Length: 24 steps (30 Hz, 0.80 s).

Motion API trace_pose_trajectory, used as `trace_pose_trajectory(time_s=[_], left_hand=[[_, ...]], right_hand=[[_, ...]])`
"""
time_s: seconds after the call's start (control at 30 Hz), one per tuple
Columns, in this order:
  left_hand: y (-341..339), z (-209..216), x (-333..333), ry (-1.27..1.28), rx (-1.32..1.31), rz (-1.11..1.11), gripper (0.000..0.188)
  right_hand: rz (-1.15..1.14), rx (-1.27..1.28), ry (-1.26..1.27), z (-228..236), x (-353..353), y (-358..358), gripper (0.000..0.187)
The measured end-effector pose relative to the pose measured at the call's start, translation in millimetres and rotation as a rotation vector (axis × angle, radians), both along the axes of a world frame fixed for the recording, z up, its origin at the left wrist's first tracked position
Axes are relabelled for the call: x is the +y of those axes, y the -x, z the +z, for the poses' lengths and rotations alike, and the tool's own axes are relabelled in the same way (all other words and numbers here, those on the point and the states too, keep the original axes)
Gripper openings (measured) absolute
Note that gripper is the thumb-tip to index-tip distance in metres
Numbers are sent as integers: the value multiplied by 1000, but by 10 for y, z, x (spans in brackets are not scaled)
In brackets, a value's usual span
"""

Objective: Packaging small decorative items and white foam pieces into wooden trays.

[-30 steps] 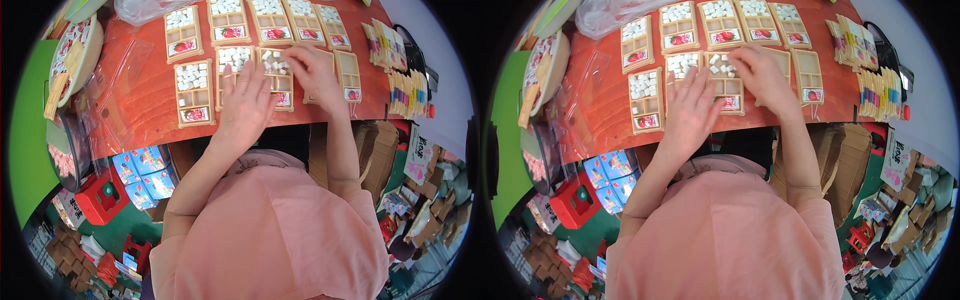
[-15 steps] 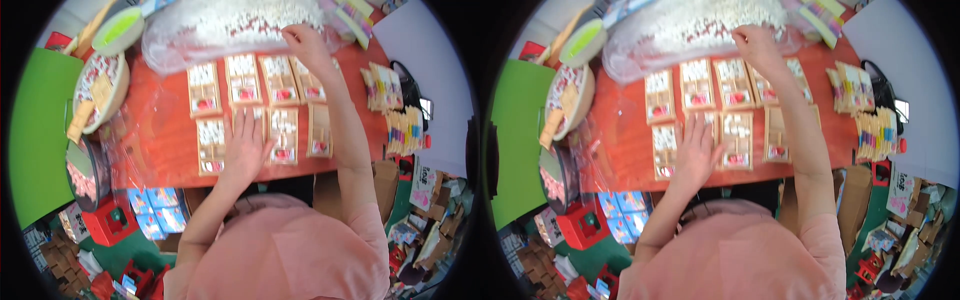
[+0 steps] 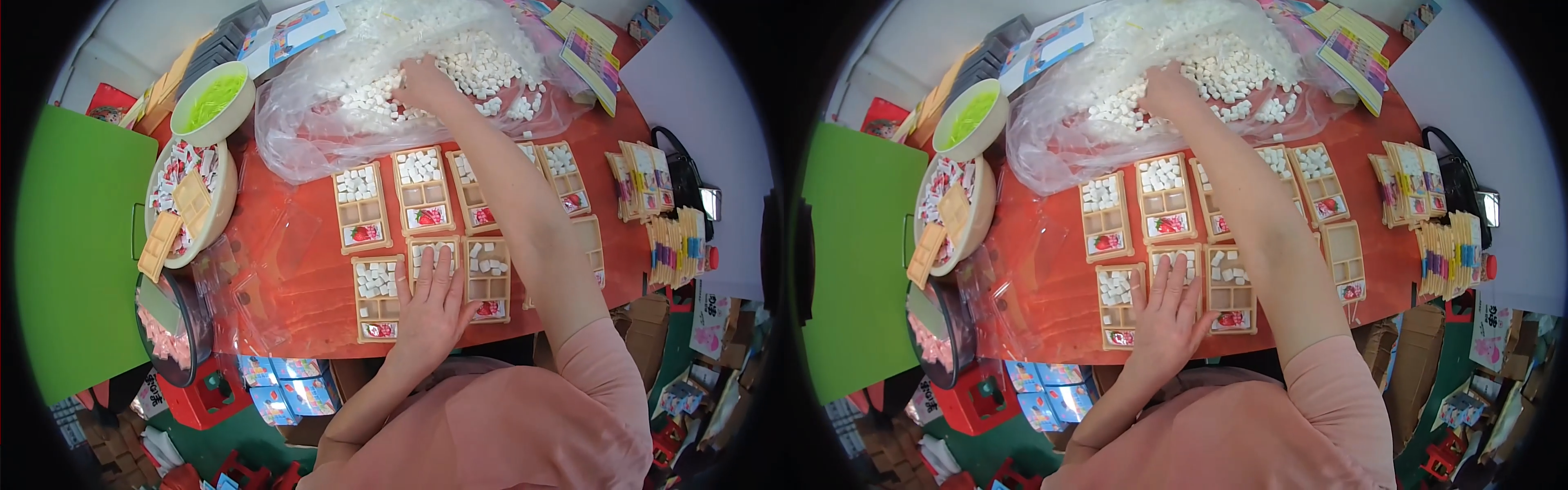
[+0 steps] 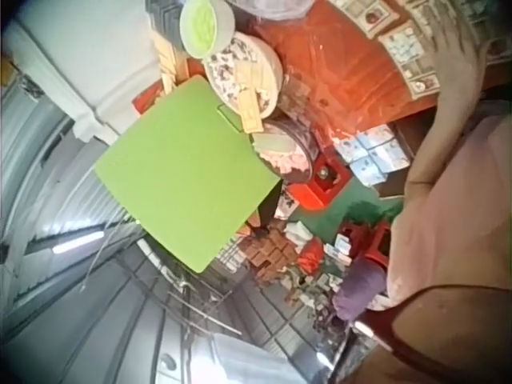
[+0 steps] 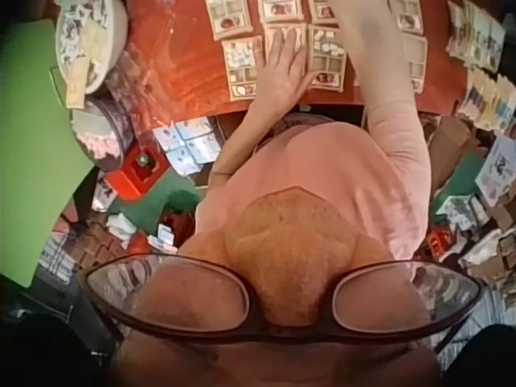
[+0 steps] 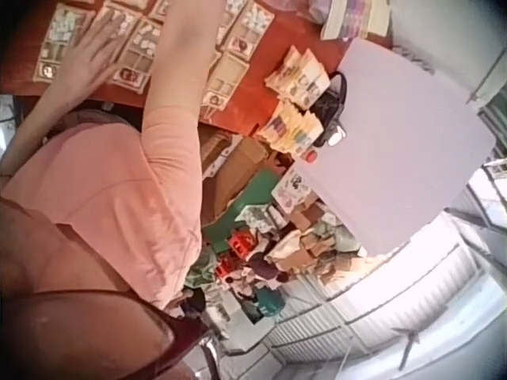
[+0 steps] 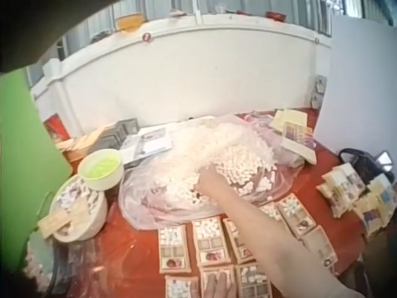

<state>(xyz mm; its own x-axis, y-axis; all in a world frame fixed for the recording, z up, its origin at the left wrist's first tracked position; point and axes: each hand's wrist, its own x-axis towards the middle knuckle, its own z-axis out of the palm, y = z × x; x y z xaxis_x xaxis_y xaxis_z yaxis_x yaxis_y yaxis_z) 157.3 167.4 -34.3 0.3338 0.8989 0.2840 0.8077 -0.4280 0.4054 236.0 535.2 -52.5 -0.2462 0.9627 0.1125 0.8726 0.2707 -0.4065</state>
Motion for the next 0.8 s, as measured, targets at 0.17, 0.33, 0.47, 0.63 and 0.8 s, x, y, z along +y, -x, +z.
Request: trace_pose_trajectory(time_s=[0.17,0.33,0.47,0.63,0.8], left_hand=[[38,23,-34,28,-16,-18,54],[-49,28,-142,82,-36,-65,47],[-184,-20,-101,80,-89,-155,43],[-131,-153,-148,35,-62,-104,41],[-173,-221,-200,13,-42,-93,45]], right_hand=[[76,-43,-52,-173,130,-318,35],[180,-237,-43,-107,108,-279,26],[15,152,-435,-526,610,-813,19],[33,519,-208,21,-227,-769,21],[130,620,232,510,-1936,-1074,21]])
